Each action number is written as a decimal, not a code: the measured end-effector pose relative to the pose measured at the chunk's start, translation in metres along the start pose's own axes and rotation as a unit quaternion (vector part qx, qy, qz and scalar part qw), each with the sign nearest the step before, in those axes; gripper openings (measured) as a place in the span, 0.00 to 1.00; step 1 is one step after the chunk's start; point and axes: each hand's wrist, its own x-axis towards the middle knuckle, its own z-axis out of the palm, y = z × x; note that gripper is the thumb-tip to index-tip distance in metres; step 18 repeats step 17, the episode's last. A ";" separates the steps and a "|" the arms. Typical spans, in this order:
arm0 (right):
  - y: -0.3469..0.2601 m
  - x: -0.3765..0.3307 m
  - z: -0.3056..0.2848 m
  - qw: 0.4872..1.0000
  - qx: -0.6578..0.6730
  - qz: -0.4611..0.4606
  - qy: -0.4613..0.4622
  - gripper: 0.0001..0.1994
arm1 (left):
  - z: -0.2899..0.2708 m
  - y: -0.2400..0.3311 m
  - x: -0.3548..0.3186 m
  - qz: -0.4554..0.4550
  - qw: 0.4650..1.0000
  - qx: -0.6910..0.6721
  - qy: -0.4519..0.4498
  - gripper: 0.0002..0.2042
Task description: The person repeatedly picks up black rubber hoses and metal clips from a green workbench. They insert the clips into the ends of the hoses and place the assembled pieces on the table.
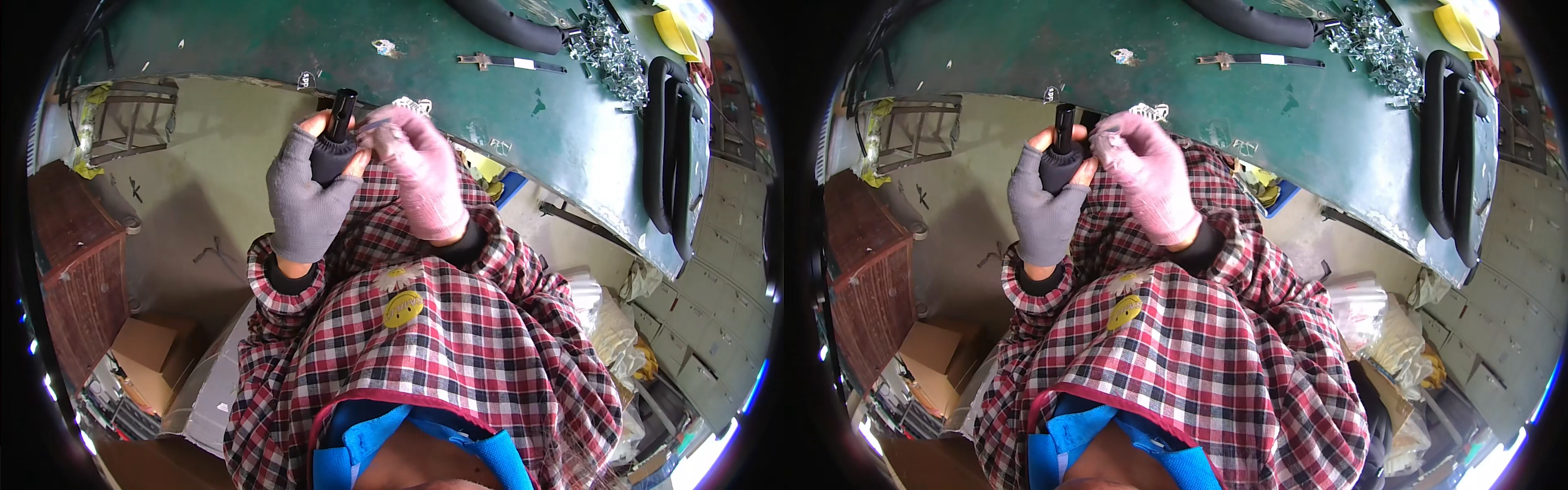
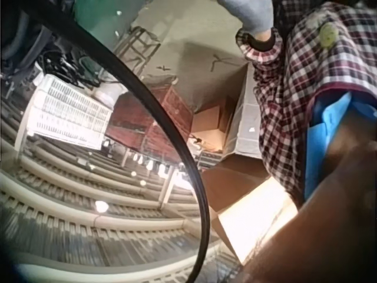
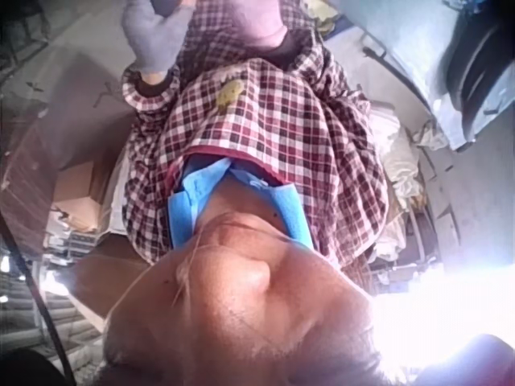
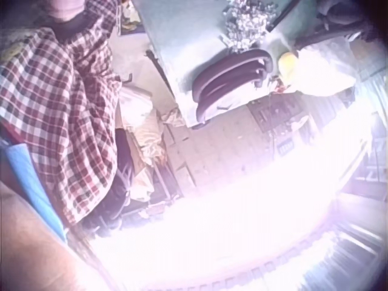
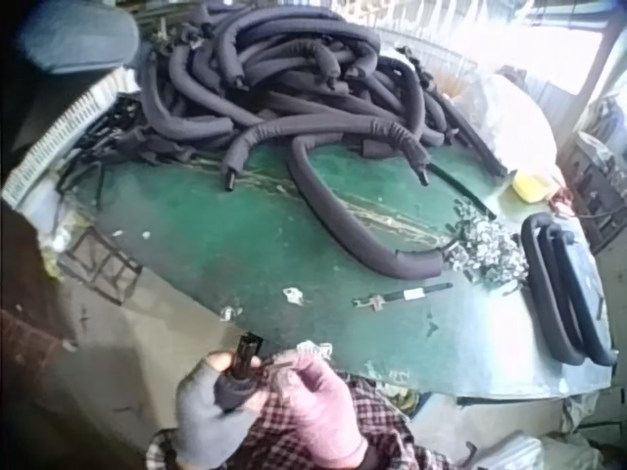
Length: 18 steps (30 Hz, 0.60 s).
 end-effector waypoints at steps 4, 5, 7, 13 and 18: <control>-0.029 0.000 0.000 0.995 0.015 -0.093 0.033 0.13 | 0.003 0.004 0.001 0.029 0.998 0.047 -0.018 0.25; -0.043 0.006 0.003 0.996 -0.036 -0.069 0.041 0.16 | 0.004 0.004 0.003 0.041 0.997 0.055 -0.024 0.25; -0.046 0.022 -0.004 0.998 -0.009 -0.060 -0.024 0.18 | 0.008 0.002 0.002 0.032 0.997 0.056 -0.039 0.26; -0.056 0.035 -0.019 0.990 0.017 0.117 -0.073 0.19 | 0.007 -0.004 0.004 0.096 0.987 0.116 -0.052 0.24; -0.057 0.046 -0.037 0.975 0.045 0.155 -0.151 0.17 | 0.004 0.005 0.004 0.086 0.973 0.197 -0.087 0.24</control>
